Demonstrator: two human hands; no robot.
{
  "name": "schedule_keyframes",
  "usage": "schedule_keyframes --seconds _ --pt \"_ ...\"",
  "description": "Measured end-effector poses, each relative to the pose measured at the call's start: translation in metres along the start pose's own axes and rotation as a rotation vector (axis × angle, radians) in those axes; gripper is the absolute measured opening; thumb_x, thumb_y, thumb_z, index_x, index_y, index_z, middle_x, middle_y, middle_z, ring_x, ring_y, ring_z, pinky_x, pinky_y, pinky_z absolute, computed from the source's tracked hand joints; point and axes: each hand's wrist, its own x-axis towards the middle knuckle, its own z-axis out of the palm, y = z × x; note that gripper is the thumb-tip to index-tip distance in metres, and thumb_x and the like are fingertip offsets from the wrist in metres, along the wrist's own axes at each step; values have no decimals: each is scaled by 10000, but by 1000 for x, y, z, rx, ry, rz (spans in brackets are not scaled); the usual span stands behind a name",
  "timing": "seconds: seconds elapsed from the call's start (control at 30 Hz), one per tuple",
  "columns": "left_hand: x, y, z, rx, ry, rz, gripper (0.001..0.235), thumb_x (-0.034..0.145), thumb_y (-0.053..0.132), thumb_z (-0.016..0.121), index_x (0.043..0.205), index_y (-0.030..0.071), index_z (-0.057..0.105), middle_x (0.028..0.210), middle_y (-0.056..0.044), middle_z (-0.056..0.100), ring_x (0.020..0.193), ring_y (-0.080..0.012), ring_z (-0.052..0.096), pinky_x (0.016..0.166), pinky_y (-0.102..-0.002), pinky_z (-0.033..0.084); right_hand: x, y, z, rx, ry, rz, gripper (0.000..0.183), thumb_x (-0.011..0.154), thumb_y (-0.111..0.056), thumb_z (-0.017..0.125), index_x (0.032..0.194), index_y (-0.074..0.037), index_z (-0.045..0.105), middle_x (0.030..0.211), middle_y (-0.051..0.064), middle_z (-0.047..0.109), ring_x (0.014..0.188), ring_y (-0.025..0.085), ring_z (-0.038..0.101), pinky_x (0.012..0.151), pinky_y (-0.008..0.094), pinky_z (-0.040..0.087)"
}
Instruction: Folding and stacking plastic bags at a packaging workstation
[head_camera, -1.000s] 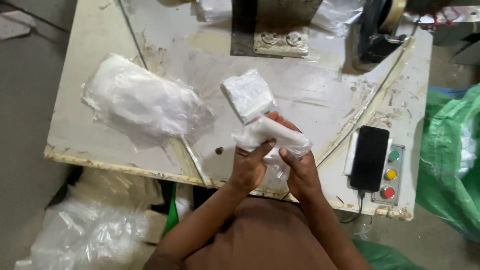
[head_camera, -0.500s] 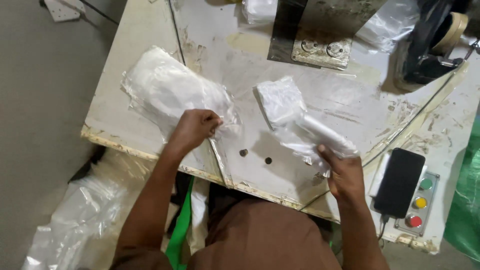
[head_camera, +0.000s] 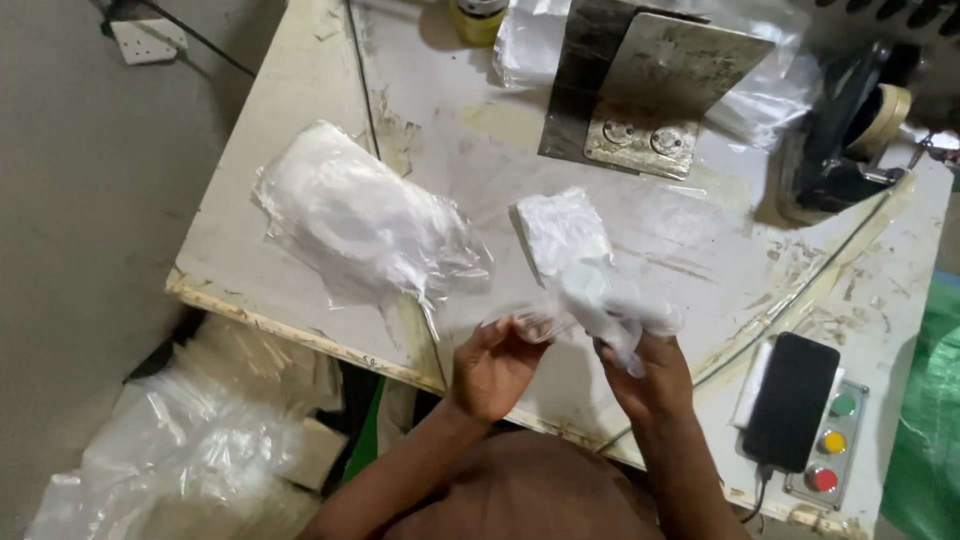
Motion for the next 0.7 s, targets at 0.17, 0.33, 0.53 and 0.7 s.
schedule_keyframes --seconds 0.17,0.33,0.53,0.7 --pt "10 15 74 490 -255 302 350 835 -31 630 1178 36 625 1081 -113 591 942 -213 561 820 -360 416 -54 -36 97 -738 -90 -829 135 962 -51 667 1080 -3 713 1085 264 719 830 326 748 655 404 615" --pt "5 5 91 1154 -157 746 167 824 -64 767 957 32 802 779 -40 547 650 -127 520 609 -240 484 -36 -49 104 -709 -65 -623 129 893 40 683 958 32 795 980 241 767 608 283 745 442 366 648" --pt "28 12 105 1404 -145 823 179 1011 110 649 1061 -8 774 648 -53 521 554 -146 512 548 -297 478 -29 -29 109 -1268 -114 -1099 142 954 -127 731 1032 -9 715 997 110 711 882 309 721 787 393 590" --pt "39 10 73 1589 -602 1196 179 960 176 708 1104 132 805 708 -13 557 548 -202 548 536 -320 522 -6 -25 63 -157 119 -169 175 913 83 587 952 -18 724 850 114 738 658 155 625 682 299 533"
